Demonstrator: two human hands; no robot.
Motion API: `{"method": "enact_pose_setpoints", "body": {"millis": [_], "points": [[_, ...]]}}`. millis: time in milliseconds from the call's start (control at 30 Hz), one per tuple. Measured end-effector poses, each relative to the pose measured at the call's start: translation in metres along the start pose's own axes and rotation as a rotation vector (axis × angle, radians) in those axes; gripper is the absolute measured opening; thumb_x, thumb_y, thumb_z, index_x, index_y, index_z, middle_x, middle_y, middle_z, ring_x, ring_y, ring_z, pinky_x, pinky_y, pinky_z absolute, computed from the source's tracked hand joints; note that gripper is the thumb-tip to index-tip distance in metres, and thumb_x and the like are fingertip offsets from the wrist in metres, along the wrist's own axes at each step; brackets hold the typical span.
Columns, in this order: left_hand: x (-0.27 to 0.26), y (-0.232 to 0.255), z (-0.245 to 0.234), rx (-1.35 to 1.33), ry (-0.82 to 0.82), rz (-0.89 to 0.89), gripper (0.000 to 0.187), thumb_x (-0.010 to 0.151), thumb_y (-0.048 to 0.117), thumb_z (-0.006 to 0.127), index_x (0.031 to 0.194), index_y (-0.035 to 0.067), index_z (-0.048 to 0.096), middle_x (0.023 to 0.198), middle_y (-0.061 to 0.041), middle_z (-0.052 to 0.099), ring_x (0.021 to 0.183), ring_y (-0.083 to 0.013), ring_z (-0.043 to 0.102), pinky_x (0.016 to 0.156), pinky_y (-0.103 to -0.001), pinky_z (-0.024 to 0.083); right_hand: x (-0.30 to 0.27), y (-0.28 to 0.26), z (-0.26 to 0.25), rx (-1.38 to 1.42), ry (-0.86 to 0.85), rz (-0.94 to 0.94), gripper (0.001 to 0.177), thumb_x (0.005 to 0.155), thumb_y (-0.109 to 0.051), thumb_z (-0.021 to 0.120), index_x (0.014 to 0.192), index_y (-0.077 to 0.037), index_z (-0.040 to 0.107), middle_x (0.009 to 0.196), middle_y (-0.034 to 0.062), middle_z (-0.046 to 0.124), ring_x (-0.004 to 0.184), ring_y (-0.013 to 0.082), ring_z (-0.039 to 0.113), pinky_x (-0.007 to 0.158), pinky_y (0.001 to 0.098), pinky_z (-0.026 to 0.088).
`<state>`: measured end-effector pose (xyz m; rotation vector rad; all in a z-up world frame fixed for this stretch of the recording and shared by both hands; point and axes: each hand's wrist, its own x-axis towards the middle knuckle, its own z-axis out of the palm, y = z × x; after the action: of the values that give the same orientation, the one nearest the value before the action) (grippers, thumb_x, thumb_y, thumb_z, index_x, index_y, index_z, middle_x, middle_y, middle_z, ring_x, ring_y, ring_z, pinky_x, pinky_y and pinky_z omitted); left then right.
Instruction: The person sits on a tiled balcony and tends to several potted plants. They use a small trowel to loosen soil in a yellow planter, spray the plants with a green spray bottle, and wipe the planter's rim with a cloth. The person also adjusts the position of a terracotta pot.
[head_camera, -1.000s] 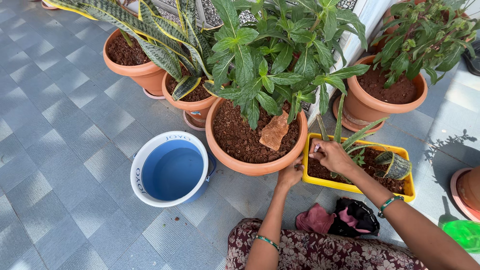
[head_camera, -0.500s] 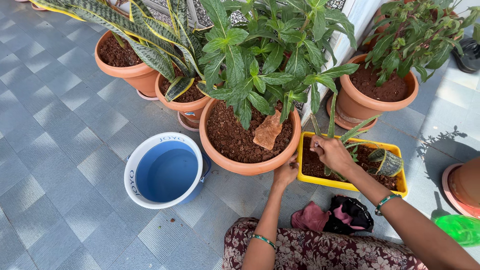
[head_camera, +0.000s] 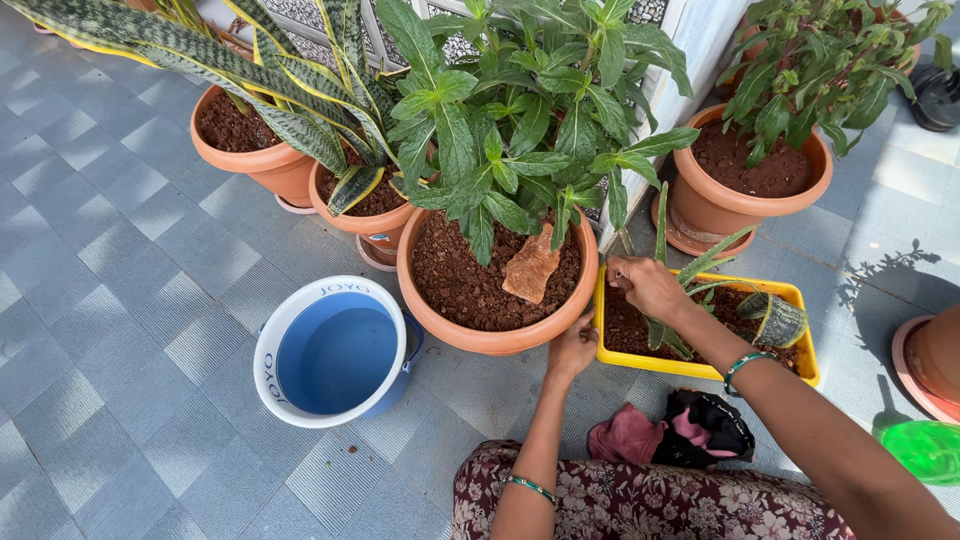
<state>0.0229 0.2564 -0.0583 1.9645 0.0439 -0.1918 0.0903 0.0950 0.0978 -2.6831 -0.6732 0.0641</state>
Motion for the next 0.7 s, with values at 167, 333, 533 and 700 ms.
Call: {"method": "enact_pose_setpoints", "body": {"millis": [167, 333, 533, 700], "points": [[-0.006, 0.003, -0.007, 0.009, -0.063, -0.105, 0.052, 0.098, 0.021, 0.059, 0.150, 0.021, 0.054, 0.102, -0.004, 0.074, 0.085, -0.0124, 0.072, 0.083, -0.032, 0.059, 0.007, 0.006, 0.005, 0.018, -0.012, 0.037, 0.029, 0.078, 0.010, 0.068, 0.101, -0.007, 0.065, 0.085, 0.0148, 0.075, 0.078, 0.0301, 0.075, 0.073, 0.0434, 0.060], [-0.002, 0.005, -0.004, 0.019, -0.036, -0.064, 0.053, 0.098, 0.020, 0.059, 0.150, 0.019, 0.053, 0.101, -0.003, 0.074, 0.083, -0.0115, 0.072, 0.082, -0.031, 0.059, 0.018, 0.017, 0.009, -0.038, -0.017, -0.032, 0.039, 0.069, 0.009, 0.069, 0.105, -0.008, 0.067, 0.090, 0.0135, 0.077, 0.083, 0.0315, 0.076, 0.075, 0.0439, 0.061], [-0.002, 0.002, -0.002, 0.020, -0.053, -0.070, 0.052, 0.098, 0.021, 0.059, 0.150, 0.019, 0.054, 0.099, -0.004, 0.074, 0.081, -0.0110, 0.071, 0.081, -0.030, 0.058, 0.018, 0.024, 0.018, -0.193, -0.106, 0.040, 0.034, 0.077, 0.001, 0.071, 0.109, -0.011, 0.068, 0.094, 0.0141, 0.076, 0.088, 0.0342, 0.075, 0.079, 0.0466, 0.060], [-0.006, 0.004, -0.006, 0.008, -0.045, -0.087, 0.053, 0.097, 0.020, 0.059, 0.150, 0.021, 0.055, 0.100, -0.003, 0.074, 0.083, -0.0109, 0.070, 0.082, -0.030, 0.059, 0.021, 0.021, 0.019, -0.376, -0.111, -0.002, 0.042, 0.076, -0.005, 0.075, 0.117, -0.009, 0.066, 0.093, 0.0211, 0.073, 0.086, 0.0370, 0.073, 0.075, 0.0471, 0.060]]}}
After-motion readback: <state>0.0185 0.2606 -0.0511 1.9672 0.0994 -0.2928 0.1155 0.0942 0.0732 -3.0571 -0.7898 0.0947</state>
